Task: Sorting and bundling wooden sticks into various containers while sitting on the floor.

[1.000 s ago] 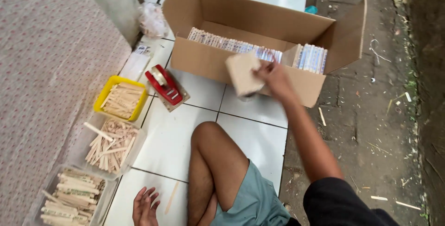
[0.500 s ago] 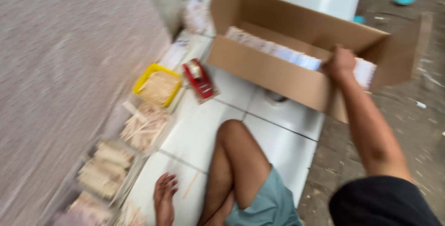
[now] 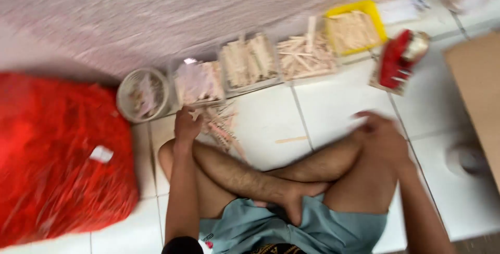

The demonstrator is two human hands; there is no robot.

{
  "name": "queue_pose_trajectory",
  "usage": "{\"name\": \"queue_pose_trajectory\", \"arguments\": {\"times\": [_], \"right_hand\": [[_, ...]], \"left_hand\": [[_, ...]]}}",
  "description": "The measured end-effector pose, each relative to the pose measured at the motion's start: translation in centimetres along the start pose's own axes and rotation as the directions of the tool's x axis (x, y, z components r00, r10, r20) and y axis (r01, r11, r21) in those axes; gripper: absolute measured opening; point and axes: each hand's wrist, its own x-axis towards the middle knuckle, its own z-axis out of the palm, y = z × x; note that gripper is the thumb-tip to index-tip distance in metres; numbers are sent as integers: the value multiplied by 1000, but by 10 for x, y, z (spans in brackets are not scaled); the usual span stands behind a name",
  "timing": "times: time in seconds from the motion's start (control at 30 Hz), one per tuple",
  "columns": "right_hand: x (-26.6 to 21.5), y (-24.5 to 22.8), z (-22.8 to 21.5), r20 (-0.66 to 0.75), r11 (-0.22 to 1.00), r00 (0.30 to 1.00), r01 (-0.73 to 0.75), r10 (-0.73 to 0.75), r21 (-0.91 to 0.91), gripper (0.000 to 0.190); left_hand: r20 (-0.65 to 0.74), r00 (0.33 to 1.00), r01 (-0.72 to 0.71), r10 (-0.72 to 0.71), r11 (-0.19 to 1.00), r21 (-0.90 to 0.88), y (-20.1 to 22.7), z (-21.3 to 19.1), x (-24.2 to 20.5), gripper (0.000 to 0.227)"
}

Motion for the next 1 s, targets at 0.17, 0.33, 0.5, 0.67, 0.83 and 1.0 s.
{"name": "queue_pose_trajectory", "arguments": {"times": [0.17,0.33,0.5,0.67,0.83,1.0], "right_hand": [[14,-56,203,742,832,668,440,-52,-338,59],[3,-83,219,761,807,648,456,-11,-376,40],[-23,-84,218,725,731,688,504,-19,-459,22],[-20,-135,226,594,977,784,212,-183,20,23],[2,-199,288,475,983,861,137,-180,123,51],[-5,-283,303,579,956,815,182,-15,-231,115]], "left_hand": [[144,901,394,-410,910,127,-71,9,38,73],[455,752,236,-477,839,489,-43,28,34,95],[582,696,-42,-421,785,618,-8,73,40,81],[752,553,-3,-358,902,431,1,100,56,41],[526,836,110,-154,987,114,1,46,24,32],[501,825,227,-261,965,131,-4,55,18,25]]}}
